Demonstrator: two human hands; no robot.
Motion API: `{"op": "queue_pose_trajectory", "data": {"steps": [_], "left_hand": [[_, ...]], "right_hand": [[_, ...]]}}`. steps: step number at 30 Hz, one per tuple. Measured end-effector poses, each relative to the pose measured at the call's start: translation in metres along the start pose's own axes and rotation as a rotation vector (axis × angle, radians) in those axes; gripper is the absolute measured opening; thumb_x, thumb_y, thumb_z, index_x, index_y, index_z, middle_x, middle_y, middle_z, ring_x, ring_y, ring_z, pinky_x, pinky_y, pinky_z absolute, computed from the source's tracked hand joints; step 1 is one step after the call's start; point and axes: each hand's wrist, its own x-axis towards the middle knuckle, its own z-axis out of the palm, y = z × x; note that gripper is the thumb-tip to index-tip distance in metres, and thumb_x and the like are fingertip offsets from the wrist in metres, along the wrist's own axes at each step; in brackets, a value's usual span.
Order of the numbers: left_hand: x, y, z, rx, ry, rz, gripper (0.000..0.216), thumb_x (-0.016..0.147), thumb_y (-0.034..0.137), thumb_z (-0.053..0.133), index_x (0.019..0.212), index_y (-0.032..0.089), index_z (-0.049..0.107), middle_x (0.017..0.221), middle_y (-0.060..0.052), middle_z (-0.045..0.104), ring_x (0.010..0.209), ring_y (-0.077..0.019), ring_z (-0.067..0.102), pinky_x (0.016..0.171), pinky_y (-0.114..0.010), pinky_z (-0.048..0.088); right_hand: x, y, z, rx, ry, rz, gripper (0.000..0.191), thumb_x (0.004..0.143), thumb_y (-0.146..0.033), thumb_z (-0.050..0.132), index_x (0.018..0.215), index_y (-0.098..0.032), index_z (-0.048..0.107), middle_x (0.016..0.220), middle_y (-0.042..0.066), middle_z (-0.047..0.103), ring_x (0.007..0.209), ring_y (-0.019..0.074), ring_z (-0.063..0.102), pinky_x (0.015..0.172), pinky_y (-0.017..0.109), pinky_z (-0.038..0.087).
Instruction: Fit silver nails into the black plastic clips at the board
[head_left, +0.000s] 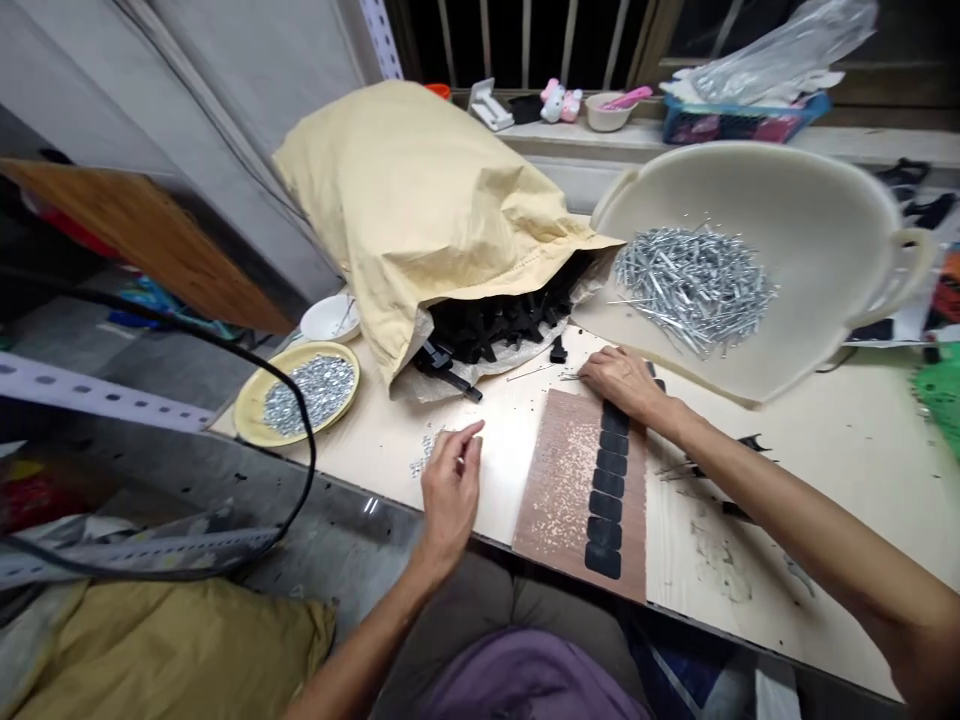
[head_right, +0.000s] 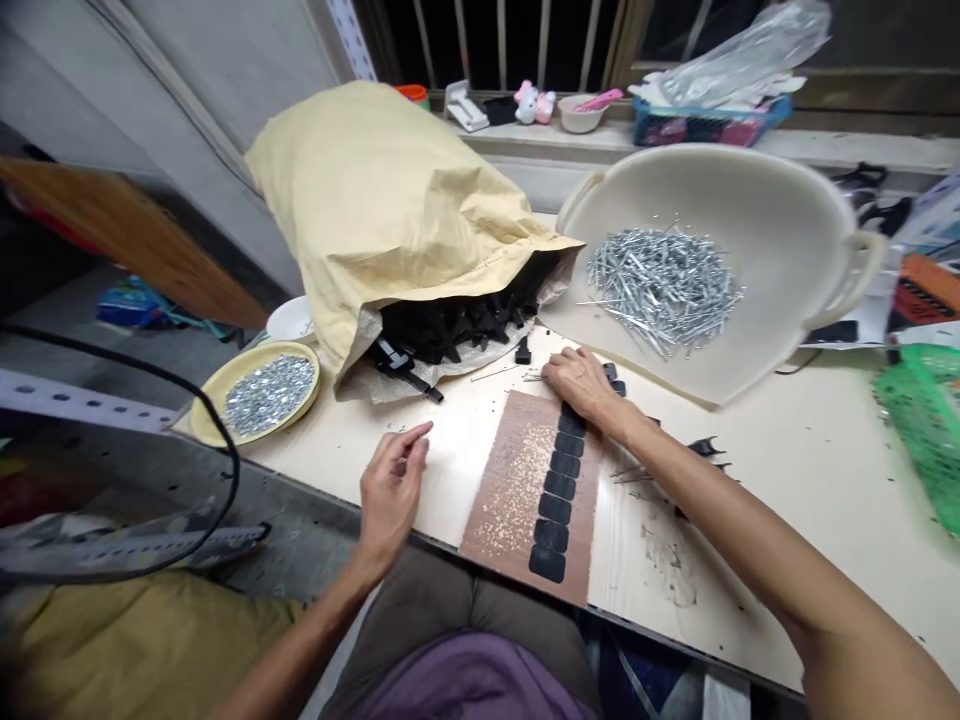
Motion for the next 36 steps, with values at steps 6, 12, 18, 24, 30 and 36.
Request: {"op": "queue_pose_trajectory", "data": {"steps": [6,12,18,24,30,36], "left_hand": [[0.011,-0.038,-0.036,0.430,-0.075,0.199,0.023,0.091,0.028,0.049,0.103,0.020,0.067,0.088,-0.006,0.061,0.087,-0.0198,0.052,0.074,-0.032,0.044],[0.011,-0.041,-0.020,0.707,-0.211,0.391,0.021,0.091,0.027,0.048,0.096,0.024,0.068,0.086,-0.006,0.059,0.082,-0.0212,0.045,0.062,-0.030,0.040],[0.019,-0.043,-0.020,0.726,-0.322,0.411,0.018,0.092,0.021,0.047,0.089,0.017,0.064,0.085,-0.008,0.058,0.085,-0.0218,0.046,0.071,-0.033,0.042],[0.024,-0.035,-0.022,0.456,-0.285,0.212,0.010,0.087,0.021,0.053,0.082,0.017,0.061,0.083,-0.006,0.059,0.083,-0.0211,0.049,0.071,-0.033,0.042],[0.026,0.004,0.001,-0.492,-0.257,-0.357,0.022,0.079,0.036,0.063,0.078,0.014,0.061,0.072,-0.002,0.061,0.059,-0.0111,0.052,0.056,-0.023,0.042],[0.017,0.030,0.025,-0.925,-0.193,-0.517,0.026,0.069,0.032,0.074,0.079,0.011,0.062,0.071,-0.001,0.061,0.059,-0.0072,0.053,0.060,-0.020,0.044]], "right_hand": [[-0.008,0.014,0.013,0.029,0.088,-0.049,0.027,0.094,-0.029,0.041,0.095,-0.019,0.066,0.088,0.008,0.062,0.081,0.0193,0.052,0.073,0.031,0.033],[-0.017,0.015,0.003,0.149,0.235,0.056,0.031,0.096,-0.028,0.036,0.108,-0.019,0.064,0.093,0.008,0.058,0.078,0.0172,0.055,0.065,0.027,0.041],[-0.039,-0.033,-0.037,0.270,0.429,0.133,0.029,0.095,-0.030,0.042,0.110,-0.017,0.063,0.094,0.008,0.059,0.079,0.0167,0.058,0.069,0.028,0.048],[-0.070,-0.104,-0.056,0.600,0.368,0.164,0.034,0.095,-0.021,0.040,0.125,-0.018,0.056,0.092,0.008,0.059,0.077,0.0160,0.057,0.069,0.032,0.053],[-0.071,-0.149,-0.054,0.813,0.301,0.185,0.033,0.095,-0.024,0.041,0.123,-0.024,0.059,0.082,0.004,0.053,0.070,0.0154,0.054,0.062,0.029,0.049],[-0.069,-0.151,-0.050,0.778,0.348,0.245,0.033,0.095,-0.025,0.041,0.122,-0.025,0.060,0.078,0.003,0.048,0.068,0.0147,0.051,0.062,0.027,0.046]]}}
